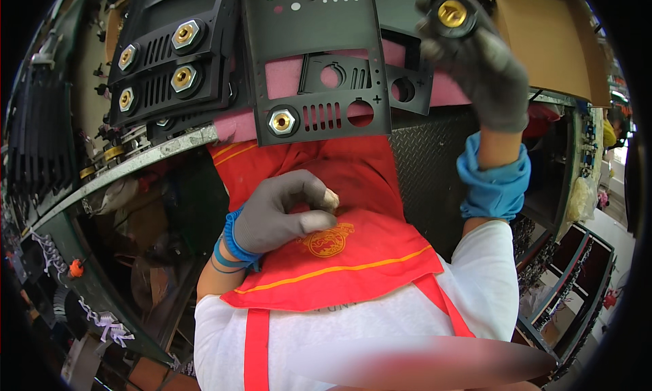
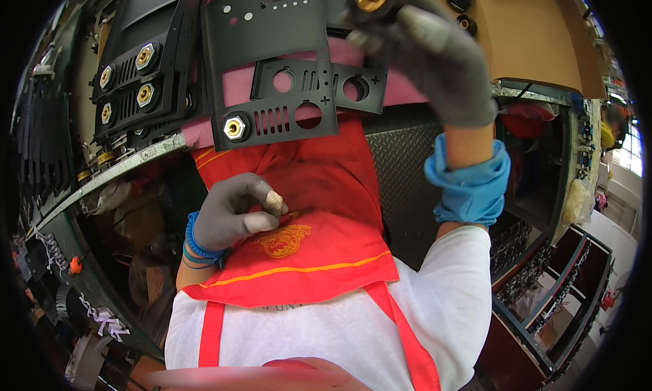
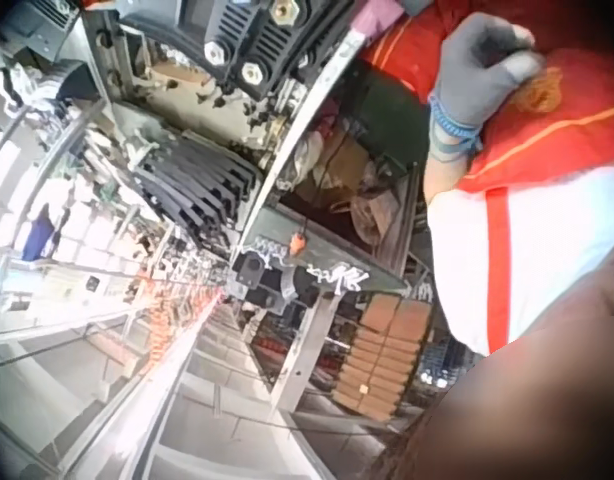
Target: Assembling electronic components into solar panel housing units by installing and securing round connectors.
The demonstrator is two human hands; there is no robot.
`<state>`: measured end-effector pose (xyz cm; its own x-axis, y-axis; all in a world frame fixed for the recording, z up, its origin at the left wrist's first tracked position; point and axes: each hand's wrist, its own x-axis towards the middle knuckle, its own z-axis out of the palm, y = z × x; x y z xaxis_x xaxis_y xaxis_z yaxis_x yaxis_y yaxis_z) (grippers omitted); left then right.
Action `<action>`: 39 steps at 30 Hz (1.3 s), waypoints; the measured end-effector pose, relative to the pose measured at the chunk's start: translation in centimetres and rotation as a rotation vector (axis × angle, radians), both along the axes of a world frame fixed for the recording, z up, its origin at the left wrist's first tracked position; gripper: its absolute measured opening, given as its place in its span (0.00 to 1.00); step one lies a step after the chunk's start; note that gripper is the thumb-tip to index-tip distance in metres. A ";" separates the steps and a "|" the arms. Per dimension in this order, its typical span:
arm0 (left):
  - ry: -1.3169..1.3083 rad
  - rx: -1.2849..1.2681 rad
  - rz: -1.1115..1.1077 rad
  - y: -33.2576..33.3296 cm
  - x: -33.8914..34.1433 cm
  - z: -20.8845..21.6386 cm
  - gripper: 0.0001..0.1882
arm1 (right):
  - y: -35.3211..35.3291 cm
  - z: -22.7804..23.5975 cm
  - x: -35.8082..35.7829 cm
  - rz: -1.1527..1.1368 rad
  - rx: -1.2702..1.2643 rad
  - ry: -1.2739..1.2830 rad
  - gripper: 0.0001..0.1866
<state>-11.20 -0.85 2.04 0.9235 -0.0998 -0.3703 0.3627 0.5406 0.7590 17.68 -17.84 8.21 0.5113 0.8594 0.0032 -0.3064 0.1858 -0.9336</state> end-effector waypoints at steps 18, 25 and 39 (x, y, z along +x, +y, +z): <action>-0.368 0.013 0.795 -1.8 5.6 2.0 0.11 | 4.3 -1.4 -10.0 -0.145 0.056 -0.971 0.23; -0.280 -0.412 0.680 -2.3 4.5 -0.2 0.08 | 3.9 -1.5 -10.1 -0.132 0.063 -1.162 0.16; -0.207 -0.616 0.488 -1.3 4.0 -0.1 0.09 | 3.2 -0.6 -11.9 -0.254 0.088 -1.171 0.22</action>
<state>-7.19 -2.15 1.94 0.9595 0.2011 -0.1971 -0.1365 0.9444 0.2991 5.80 -14.66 7.65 0.3130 0.7081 0.6329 0.7745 0.1955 -0.6017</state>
